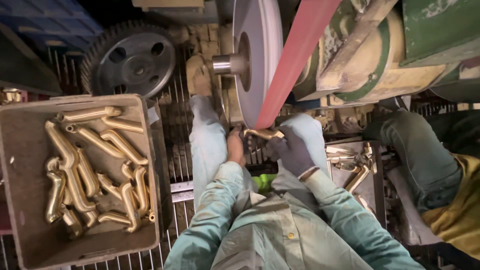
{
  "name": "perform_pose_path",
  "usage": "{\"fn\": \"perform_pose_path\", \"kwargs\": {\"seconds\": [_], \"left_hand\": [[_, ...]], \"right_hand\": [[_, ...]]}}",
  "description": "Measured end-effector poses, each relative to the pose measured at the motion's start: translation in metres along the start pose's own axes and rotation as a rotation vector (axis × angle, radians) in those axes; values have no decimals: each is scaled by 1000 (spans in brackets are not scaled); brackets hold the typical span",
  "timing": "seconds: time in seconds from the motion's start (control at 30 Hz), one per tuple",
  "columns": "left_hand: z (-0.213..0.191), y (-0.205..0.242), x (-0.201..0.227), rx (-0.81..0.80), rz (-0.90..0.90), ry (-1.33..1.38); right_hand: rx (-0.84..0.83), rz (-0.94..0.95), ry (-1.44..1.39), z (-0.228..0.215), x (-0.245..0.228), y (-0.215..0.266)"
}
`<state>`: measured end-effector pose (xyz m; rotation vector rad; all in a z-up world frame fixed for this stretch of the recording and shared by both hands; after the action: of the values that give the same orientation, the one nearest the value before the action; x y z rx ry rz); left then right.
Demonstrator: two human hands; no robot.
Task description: The person repeatedly picks up brass-colored metal parts from a bin and presses them against a rotating belt sander to smooth their surfaces. After each part is treated, it is placed into a separate container. The process is continuous and repetitive throughout the clip.
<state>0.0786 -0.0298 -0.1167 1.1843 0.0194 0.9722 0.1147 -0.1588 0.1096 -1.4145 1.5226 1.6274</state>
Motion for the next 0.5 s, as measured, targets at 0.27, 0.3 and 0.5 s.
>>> {"fn": "perform_pose_path", "kwargs": {"seconds": [0.27, 0.3, 0.5], "left_hand": [[-20, -4, 3, 87, -83, 29], [-25, -4, 2, 96, -73, 21], [-14, -2, 5, 76, -33, 4]], "right_hand": [[-30, 75, -96, 17, 18, -16], [-26, 105, -78, 21, 21, -18], [15, 98, -120, 12, 12, -7]]}}
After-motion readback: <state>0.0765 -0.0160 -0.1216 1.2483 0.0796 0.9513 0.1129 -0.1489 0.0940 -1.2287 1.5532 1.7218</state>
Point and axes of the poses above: each hand's wrist, its own y-axis away from the middle knuckle, its own z-axis out of the palm, x = y × z, the point moved 7 cm from there along -y, towards the middle knuckle, and after that the axes turned 15 degrees about -y, right-handed, at the moved point
